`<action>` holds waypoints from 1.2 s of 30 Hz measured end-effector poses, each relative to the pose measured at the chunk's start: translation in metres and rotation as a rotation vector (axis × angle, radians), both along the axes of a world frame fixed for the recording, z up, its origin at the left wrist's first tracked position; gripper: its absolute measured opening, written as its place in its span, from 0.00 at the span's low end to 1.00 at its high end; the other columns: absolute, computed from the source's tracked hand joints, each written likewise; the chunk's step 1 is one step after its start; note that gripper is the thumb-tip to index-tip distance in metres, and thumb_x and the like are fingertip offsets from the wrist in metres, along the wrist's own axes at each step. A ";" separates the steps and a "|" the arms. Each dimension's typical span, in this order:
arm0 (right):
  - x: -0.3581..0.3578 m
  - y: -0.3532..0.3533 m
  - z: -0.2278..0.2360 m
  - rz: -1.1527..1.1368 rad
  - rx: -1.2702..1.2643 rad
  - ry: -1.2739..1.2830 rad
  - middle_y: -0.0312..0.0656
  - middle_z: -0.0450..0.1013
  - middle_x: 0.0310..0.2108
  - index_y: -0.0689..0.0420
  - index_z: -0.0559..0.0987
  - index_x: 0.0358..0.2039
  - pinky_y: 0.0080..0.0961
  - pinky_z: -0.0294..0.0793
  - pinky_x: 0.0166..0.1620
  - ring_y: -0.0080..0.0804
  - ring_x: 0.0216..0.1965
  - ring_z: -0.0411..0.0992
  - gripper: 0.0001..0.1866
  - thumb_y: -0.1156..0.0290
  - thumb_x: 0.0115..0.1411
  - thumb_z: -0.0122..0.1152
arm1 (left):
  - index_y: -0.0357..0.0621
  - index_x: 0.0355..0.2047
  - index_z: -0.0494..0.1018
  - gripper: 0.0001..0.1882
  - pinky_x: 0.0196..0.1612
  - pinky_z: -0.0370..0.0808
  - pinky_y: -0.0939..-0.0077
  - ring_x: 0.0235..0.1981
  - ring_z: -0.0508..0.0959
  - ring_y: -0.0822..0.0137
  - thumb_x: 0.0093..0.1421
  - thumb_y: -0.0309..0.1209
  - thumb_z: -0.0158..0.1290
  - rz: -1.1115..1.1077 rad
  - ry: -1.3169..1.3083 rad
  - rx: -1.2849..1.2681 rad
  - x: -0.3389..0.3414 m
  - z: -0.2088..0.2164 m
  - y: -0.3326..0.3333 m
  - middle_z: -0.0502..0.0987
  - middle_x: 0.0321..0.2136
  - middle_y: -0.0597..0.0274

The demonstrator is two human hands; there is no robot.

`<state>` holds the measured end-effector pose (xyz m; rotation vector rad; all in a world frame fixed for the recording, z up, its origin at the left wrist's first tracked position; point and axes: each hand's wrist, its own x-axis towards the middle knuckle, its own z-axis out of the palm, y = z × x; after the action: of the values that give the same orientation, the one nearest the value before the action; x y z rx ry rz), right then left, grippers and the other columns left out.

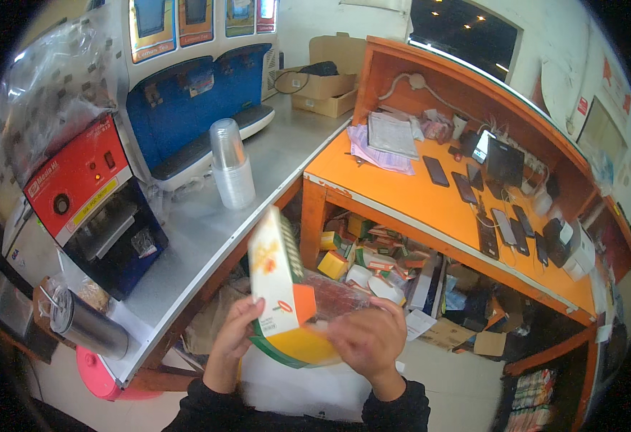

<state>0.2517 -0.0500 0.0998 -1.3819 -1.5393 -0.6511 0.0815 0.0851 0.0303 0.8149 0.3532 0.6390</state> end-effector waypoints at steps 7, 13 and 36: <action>-0.006 -0.015 0.014 -0.036 -0.254 -0.252 0.16 0.76 0.33 0.37 0.78 0.21 0.48 0.34 0.60 0.20 0.42 0.71 0.04 0.66 0.45 0.63 | 0.33 0.44 0.71 0.16 0.40 0.72 0.81 0.36 0.76 0.74 0.60 0.32 0.50 -0.049 0.073 0.122 -0.007 -0.006 -0.002 0.77 0.38 0.60; -0.007 -0.001 0.005 0.192 -0.168 0.217 0.31 0.76 0.38 0.47 0.75 0.28 0.49 0.35 0.62 0.31 0.41 0.73 0.07 0.72 0.48 0.62 | 0.32 0.40 0.73 0.12 0.39 0.71 0.82 0.35 0.75 0.76 0.58 0.26 0.52 0.116 0.047 0.336 -0.016 0.010 -0.007 0.78 0.35 0.60; -0.034 0.015 -0.025 0.175 -0.268 0.168 0.44 0.66 0.45 0.57 0.68 0.44 0.44 0.59 0.57 0.43 0.48 0.66 0.29 0.74 0.40 0.70 | 0.31 0.50 0.63 0.19 0.50 0.66 0.80 0.47 0.71 0.73 0.58 0.21 0.50 0.248 -0.005 0.161 0.008 0.015 -0.013 0.72 0.46 0.55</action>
<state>0.2175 -0.0353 0.0743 -1.4366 -1.6308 -0.2209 0.0900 0.0725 0.0456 0.9308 0.4059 0.9099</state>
